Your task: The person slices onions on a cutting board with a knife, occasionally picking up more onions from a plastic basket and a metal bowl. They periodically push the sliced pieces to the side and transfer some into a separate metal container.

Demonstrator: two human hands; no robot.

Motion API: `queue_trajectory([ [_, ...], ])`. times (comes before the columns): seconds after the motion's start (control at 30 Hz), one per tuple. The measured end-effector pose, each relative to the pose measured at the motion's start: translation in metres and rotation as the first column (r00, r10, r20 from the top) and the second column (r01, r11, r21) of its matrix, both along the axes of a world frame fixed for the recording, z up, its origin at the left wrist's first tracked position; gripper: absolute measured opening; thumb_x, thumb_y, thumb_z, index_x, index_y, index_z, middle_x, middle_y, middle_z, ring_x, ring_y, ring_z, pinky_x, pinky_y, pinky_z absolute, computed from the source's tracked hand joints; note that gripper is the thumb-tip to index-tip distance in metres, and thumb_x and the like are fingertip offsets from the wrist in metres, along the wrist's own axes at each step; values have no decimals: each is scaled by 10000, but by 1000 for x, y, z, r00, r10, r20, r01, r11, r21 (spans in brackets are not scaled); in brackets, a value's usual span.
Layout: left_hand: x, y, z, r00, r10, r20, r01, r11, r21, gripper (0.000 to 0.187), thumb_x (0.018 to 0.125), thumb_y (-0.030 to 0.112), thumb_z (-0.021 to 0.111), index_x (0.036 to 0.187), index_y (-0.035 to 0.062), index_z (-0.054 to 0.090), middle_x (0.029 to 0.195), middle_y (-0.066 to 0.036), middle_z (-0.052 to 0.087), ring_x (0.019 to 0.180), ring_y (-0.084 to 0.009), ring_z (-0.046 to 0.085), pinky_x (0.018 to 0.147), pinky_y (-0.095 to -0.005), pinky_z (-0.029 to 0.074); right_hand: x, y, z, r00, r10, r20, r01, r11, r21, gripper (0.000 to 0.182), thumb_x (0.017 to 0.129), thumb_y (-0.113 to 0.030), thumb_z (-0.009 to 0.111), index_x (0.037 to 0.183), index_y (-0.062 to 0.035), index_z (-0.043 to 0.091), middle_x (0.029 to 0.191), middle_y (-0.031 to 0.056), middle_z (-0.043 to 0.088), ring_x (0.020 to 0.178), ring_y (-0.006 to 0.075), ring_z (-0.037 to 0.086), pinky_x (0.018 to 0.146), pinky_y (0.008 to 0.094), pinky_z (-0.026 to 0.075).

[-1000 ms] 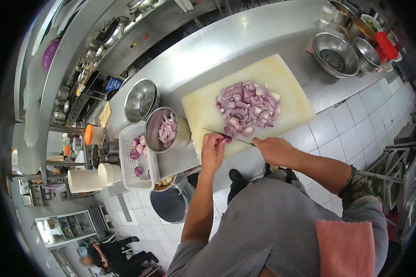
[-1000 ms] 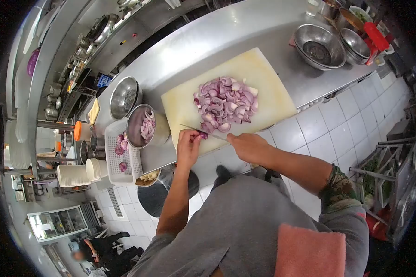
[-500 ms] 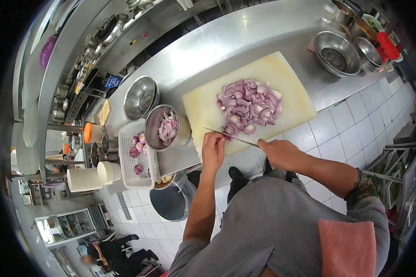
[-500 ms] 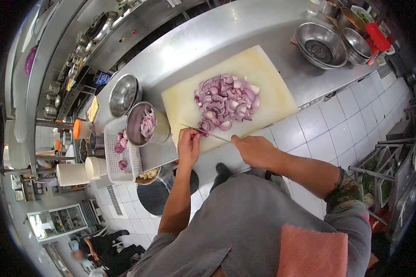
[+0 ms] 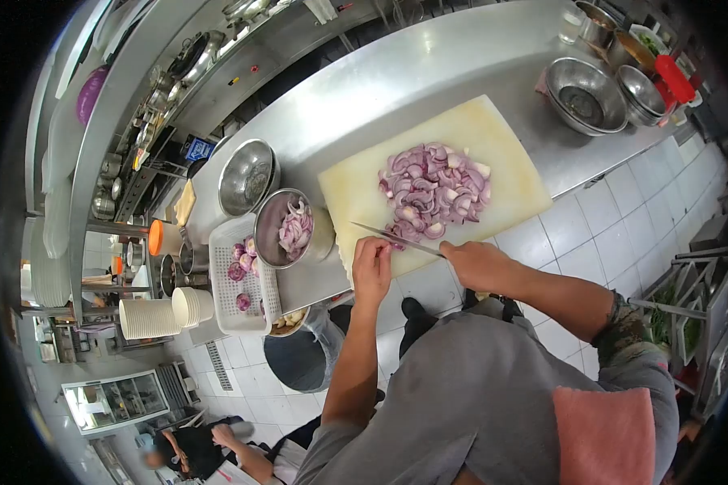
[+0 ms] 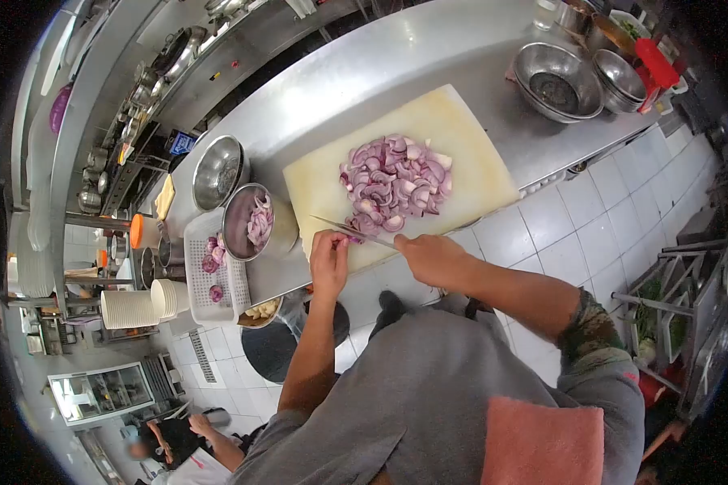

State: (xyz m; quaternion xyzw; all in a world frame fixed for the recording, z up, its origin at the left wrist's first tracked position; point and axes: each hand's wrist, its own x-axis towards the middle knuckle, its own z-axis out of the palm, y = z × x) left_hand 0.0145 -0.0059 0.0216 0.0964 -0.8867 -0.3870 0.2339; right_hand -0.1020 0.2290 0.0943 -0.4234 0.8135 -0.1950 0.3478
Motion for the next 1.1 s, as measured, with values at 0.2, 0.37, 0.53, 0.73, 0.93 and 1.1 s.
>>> queue_trajectory([
  [0.2, 0, 0, -8, 1000, 27, -15, -27, 999, 22, 68, 949, 1, 678, 1010, 1, 649, 1005, -160, 656, 894, -323, 657, 800, -393, 533, 14, 13, -2, 999, 2, -49, -2, 1000, 3, 318, 903, -10, 527, 1214, 53, 505, 919, 274, 704, 917, 446, 710, 787, 559, 550],
  [0.37, 2, -1, -9, 1000, 18, -23, -18, 1000, -3, 54, 954, 5, 678, 1000, -1, 649, 1001, -156, 656, 887, -308, 659, 779, -379, 538, 7, -8, -20, 999, -33, -41, 32, 999, -15, 323, 900, -2, 525, 1218, 53, 505, 888, 261, 703, 906, 430, 712, 765, 547, 546],
  [0.53, 2, -1, -9, 999, 36, -23, -36, 999, 14, 55, 953, 5, 677, 999, -5, 648, 997, -158, 654, 888, -311, 660, 777, -382, 537, 5, 7, 24, 1000, -19, 6, 19, 999, 38, 296, 906, 4, 521, 1198, 53, 502, 870, 254, 702, 862, 433, 711, 747, 544, 544],
  [0.73, 3, -2, -8, 999, 27, -25, -27, 1000, -11, 60, 956, 9, 675, 1008, -10, 650, 1004, -163, 654, 896, -321, 662, 789, -387, 540, 18, 15, 5, 999, -25, -28, 25, 1000, 6, 273, 917, -6, 511, 1184, 46, 503, 867, 264, 700, 855, 451, 707, 746, 550, 540],
  [0.93, 2, -4, -8, 1000, 20, -15, -20, 1000, -3, 71, 952, 13, 681, 1011, -9, 650, 1004, -169, 656, 911, -337, 664, 822, -393, 539, 6, -15, -24, 999, -44, -15, 43, 996, -84, 243, 917, -13, 514, 1154, 38, 509, 860, 269, 699, 836, 463, 706, 737, 570, 537],
  [1.1, 3, -3, -8, 999, 38, 2, -38, 999, -25, 67, 953, 7, 676, 1010, -11, 646, 1005, -167, 657, 921, -320, 669, 821, -380, 542, 8, 10, 22, 1000, -1, 16, 1, 1000, 17, 242, 913, -6, 511, 1151, 40, 509, 878, 273, 702, 861, 457, 706, 755, 570, 530],
])
